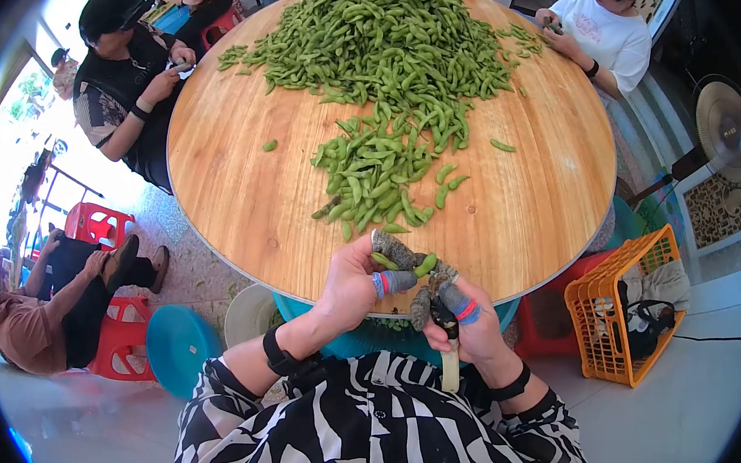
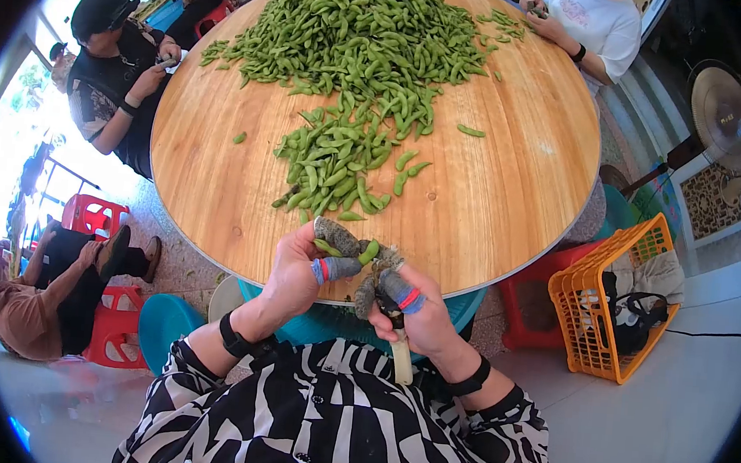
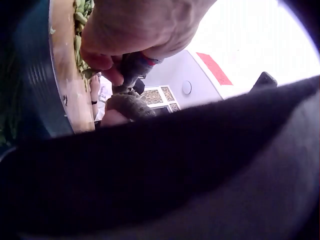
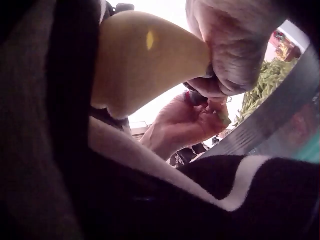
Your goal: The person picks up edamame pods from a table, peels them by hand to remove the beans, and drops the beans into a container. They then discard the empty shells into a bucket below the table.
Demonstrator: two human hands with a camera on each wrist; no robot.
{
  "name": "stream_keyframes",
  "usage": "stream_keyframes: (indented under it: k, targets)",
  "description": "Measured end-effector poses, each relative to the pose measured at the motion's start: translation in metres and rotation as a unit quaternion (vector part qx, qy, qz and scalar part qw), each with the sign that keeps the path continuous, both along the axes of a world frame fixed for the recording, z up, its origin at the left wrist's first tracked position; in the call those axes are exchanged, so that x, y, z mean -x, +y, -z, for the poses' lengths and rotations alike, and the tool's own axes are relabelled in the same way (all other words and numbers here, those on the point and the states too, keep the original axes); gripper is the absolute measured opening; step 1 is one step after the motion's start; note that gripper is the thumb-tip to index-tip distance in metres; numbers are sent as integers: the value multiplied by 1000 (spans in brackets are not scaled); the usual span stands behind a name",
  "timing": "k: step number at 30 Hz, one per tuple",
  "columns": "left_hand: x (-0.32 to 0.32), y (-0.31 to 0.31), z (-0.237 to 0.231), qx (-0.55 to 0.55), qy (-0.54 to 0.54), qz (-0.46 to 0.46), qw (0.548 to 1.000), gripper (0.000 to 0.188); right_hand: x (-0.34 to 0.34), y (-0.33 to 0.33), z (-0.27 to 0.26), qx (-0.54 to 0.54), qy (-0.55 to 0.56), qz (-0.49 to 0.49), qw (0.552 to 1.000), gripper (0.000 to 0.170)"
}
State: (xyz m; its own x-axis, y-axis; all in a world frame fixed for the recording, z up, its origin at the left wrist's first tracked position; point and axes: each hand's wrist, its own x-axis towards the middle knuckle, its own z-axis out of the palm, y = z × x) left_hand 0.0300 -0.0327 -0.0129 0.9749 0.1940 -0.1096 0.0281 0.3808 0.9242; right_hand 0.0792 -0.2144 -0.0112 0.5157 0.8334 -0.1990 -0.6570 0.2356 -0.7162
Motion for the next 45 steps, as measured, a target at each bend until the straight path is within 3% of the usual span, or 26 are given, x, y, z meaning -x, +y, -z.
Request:
stream_keyframes:
  k: [5,8,18,21,23,24,26,30,31,32,33,34,35,39,41,42,43,44,45]
  targets:
    - [4,1,-7,-55,-3,13,998,26,2,0,0,7,6,6,1000,40]
    - [5,3,-6,-30,11,23,999,26,3,0,-2,-11,30,3,999,41]
    - [13,-4,-3,-127,-27,6,992,26,1,-1,-2,31,4,29,999,28]
    - [10,-4,-3,-86,-56,2,995,24,-2,-1,-1,-6,44,21,999,28]
    - [7,-3,-2,76,-27,17,997,23,-3,-1,0,-20,64,19,998,28]
    - [7,-1,1,76,-27,17,997,23,-4,-2,4,-51,74,-2,996,30]
    - [6,4,6,293,3,108,950,27,-4,-2,9,-82,83,-23,993,32]
    - [7,-2,0,347,24,113,931,23,-5,-1,11,-98,116,-31,988,33]
    - [8,-6,-8,134,-16,59,989,21,-7,-1,11,-85,119,-20,989,33]
    - [7,-7,-12,-87,-56,1,995,19,-8,1,11,-85,117,-21,989,33]
    - [7,-6,-11,-87,-57,2,995,19,-8,2,13,-75,154,0,985,33]
    - [7,-5,-7,-322,-173,-38,930,18,-7,3,14,-65,192,20,979,32]
    - [8,-3,-5,-534,-276,-77,796,17,-8,3,12,-64,192,18,979,32]
    - [10,-1,-9,-592,-283,-82,750,18,-4,7,1,-28,176,20,984,29]
    - [11,-7,-14,-324,-149,-69,932,14,-1,10,-3,-26,163,25,986,28]
    - [11,-4,-15,-325,-147,-69,932,14,0,12,-4,-5,103,42,994,27]
    - [8,1,-17,-157,-52,-36,985,10,0,13,-5,14,38,60,997,27]
    - [5,6,-19,16,41,-3,999,7,-2,14,-8,12,35,59,998,27]
    - [6,8,-24,67,48,17,996,4,-3,13,-11,26,-8,47,999,26]
